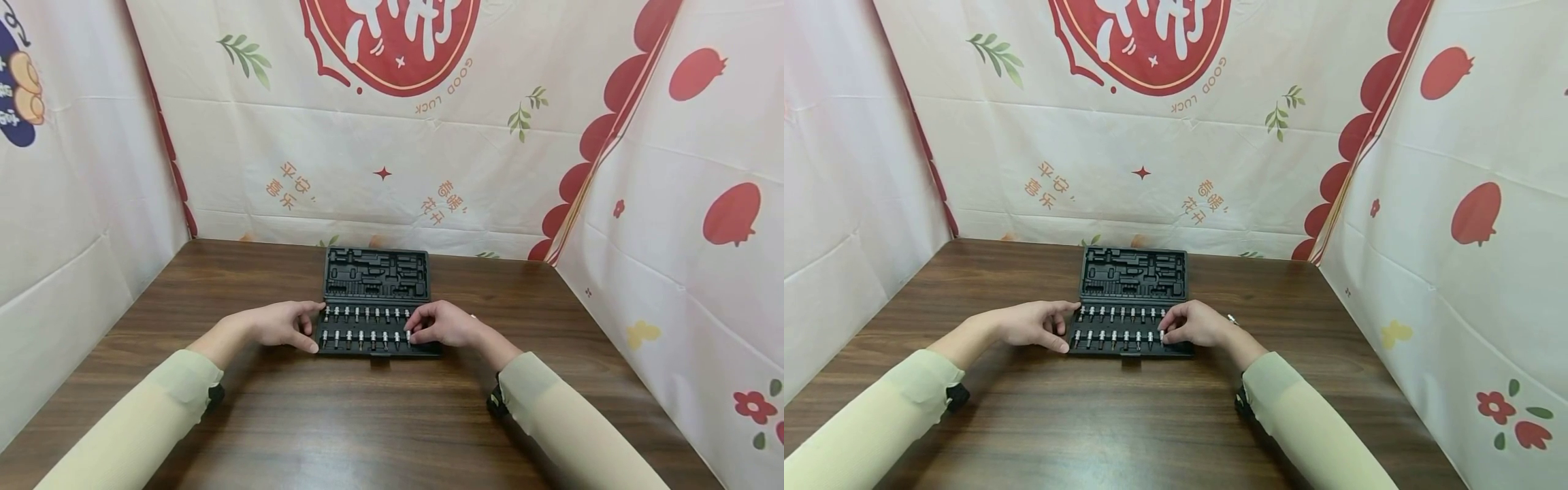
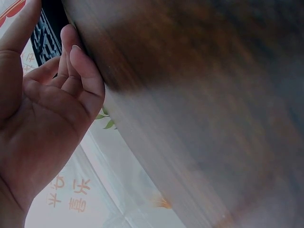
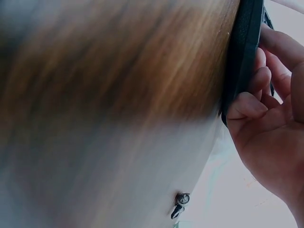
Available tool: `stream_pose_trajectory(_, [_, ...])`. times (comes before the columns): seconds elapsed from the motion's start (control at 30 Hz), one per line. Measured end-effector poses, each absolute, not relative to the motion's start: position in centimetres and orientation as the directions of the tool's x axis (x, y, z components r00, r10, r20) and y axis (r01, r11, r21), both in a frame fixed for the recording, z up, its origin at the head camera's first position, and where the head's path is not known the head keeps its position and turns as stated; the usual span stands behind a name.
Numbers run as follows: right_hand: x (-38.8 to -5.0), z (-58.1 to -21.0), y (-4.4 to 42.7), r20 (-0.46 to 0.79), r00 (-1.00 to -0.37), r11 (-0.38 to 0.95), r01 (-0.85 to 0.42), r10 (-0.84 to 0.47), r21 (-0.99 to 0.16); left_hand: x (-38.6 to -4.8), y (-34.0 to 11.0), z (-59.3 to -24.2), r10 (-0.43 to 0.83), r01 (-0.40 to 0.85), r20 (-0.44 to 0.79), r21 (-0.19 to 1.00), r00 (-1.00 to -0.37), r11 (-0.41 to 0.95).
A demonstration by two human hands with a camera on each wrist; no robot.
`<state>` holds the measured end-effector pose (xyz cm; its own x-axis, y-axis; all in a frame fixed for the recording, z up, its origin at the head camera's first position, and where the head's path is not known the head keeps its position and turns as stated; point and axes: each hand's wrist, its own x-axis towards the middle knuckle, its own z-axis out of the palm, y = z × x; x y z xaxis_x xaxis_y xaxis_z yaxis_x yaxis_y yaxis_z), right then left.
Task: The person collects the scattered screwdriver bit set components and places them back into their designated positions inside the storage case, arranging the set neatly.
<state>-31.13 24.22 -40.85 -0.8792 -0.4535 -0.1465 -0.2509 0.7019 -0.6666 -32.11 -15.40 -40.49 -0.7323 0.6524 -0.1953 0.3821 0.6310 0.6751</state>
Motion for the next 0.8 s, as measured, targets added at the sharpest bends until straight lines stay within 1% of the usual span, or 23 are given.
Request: stream_pose_trajectory(0.8, [-31.54,-41.03,24.08,-0.172,-0.883,0.716,-0.226,-0.437,-0.66,-32.18,-15.34,-40.59,0.646,0.383,-0.197,0.665,-0.738,0.641])
